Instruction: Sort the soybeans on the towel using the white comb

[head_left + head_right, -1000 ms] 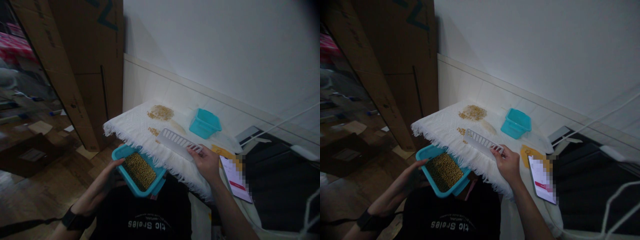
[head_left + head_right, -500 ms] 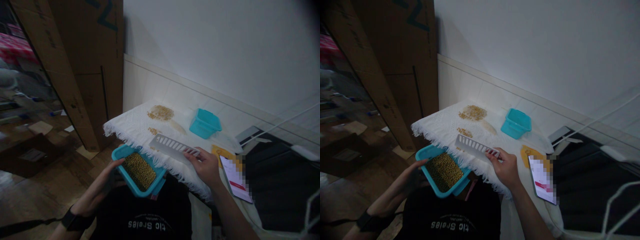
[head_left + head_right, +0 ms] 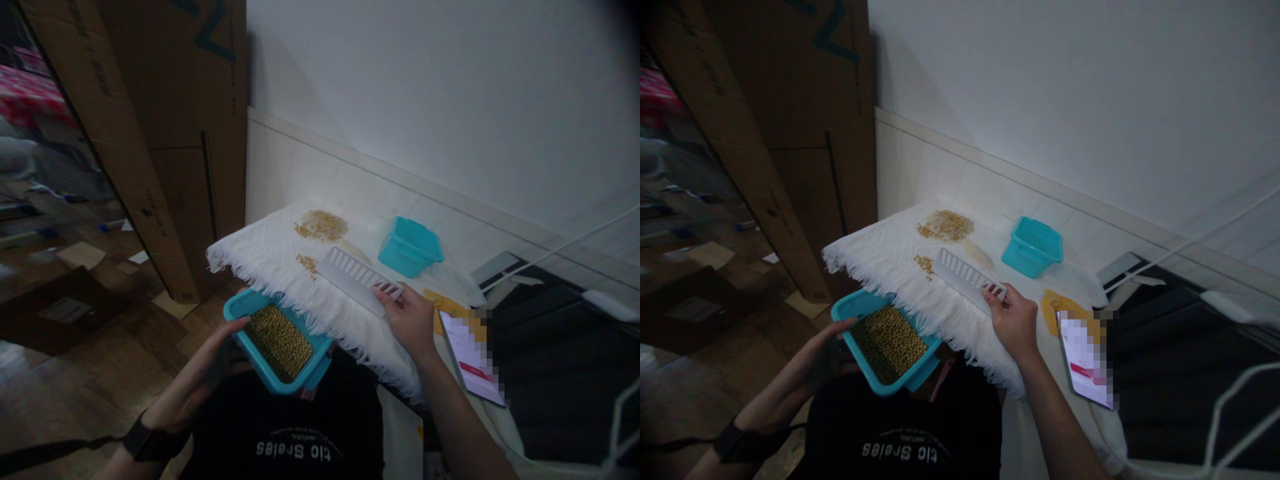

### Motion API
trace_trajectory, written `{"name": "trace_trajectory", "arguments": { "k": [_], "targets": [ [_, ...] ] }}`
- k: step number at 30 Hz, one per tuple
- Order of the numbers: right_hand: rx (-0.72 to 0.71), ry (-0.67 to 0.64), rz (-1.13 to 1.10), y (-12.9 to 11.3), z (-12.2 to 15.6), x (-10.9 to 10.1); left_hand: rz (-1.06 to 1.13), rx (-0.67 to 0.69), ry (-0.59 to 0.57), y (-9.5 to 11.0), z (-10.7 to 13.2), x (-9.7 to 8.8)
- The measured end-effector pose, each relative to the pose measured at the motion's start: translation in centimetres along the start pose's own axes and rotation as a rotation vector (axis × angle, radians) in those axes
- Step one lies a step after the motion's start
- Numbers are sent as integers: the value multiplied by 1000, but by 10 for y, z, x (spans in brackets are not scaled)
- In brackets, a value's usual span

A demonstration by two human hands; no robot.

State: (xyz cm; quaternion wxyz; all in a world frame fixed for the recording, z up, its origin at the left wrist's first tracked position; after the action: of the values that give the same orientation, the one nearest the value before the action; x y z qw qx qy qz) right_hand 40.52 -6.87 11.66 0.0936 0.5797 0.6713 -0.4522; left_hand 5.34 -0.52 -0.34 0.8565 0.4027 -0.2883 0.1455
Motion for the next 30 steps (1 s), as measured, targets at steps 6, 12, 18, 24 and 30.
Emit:
{"name": "trace_trajectory", "arguments": {
  "k": [6, 12, 18, 24, 30],
  "targets": [
    [-2, -9, -3, -3, -2, 0, 5, -6, 21, 0, -2, -1],
    [-13, -26, -20, -6, -3, -1, -14, 10, -7, 1, 0, -1],
    [-12, -39, -33, -6, -7, 3, -19, 9, -14, 0, -1, -3],
    [-32, -135, -66, 3, -14, 15, 2, -4, 34, 0, -2, -3],
    [-17, -136, -116, -6, -15, 18, -17, 13, 6, 1, 2, -3]
  ]
}}
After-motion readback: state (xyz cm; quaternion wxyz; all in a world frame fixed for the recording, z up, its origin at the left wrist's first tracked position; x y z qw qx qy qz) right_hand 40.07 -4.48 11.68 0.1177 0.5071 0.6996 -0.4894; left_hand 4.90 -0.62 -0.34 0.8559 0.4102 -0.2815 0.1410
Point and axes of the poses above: each hand's wrist, its own z-axis away from the middle knuckle, its own x-axis out of the palm, y = z × x, the point moved 4 cm from there along -z, towards the middle knuckle, and after that the axes turned 12 degrees about z, right-handed, at the moved point
